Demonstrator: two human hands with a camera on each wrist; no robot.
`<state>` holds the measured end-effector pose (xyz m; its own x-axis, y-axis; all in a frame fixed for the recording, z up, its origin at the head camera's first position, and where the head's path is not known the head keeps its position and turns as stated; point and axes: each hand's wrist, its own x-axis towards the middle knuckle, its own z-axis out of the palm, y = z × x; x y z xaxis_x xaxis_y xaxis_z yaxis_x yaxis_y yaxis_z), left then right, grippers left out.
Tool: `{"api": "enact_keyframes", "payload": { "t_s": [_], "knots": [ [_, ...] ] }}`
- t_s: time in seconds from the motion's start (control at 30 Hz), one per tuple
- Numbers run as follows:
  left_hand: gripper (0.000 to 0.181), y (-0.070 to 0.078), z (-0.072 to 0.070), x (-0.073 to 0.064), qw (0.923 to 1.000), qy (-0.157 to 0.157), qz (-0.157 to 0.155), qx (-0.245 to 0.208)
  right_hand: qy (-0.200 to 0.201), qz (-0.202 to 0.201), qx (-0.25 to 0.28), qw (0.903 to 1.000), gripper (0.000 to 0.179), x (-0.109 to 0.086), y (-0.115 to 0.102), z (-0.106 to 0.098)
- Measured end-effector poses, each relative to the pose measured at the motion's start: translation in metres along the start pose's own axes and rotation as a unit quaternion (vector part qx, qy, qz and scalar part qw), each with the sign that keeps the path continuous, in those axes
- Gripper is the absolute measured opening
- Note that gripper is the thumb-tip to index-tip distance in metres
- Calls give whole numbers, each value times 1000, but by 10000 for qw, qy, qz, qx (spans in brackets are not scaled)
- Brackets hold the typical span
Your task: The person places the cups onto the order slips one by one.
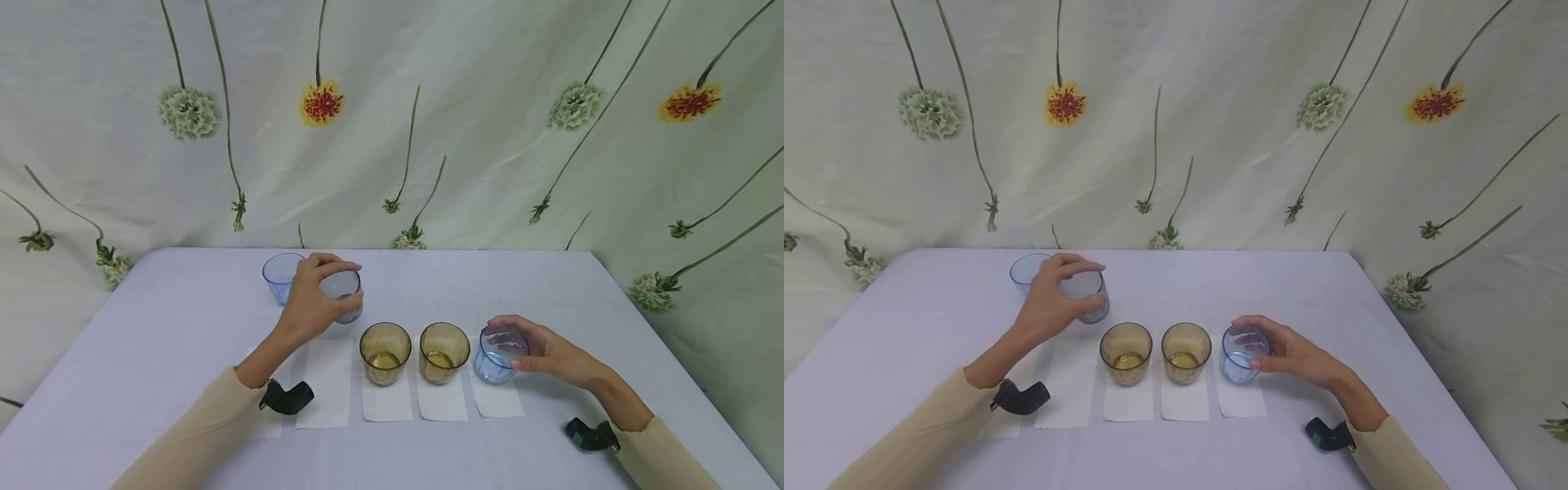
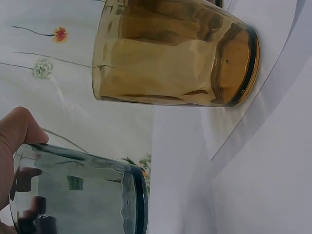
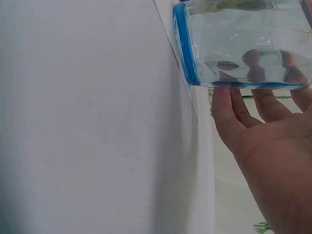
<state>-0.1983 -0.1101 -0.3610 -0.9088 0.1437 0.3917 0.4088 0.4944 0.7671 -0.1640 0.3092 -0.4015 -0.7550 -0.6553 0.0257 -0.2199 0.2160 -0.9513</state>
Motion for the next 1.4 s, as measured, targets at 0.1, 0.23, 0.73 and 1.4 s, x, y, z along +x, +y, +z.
{"api": "enact_keyframes", "payload": {
  "t_s": [0.1,0.23,0.73,1.4],
  "knots": [
    [35,2,-3,-3,9999,-63,-96,38,30,40,-27,10000,60,0,0,1],
    [35,6,-6,-9,9995,-162,-254,2,28,51,-57,10000,60,1,0,1],
    [34,10,-14,-23,9994,-254,-182,150,14,47,2,10000,60,1,3,1],
    [31,13,-23,-44,9983,-557,-20,186,24,55,-19,10000,59,0,0,1]
  ]
}}
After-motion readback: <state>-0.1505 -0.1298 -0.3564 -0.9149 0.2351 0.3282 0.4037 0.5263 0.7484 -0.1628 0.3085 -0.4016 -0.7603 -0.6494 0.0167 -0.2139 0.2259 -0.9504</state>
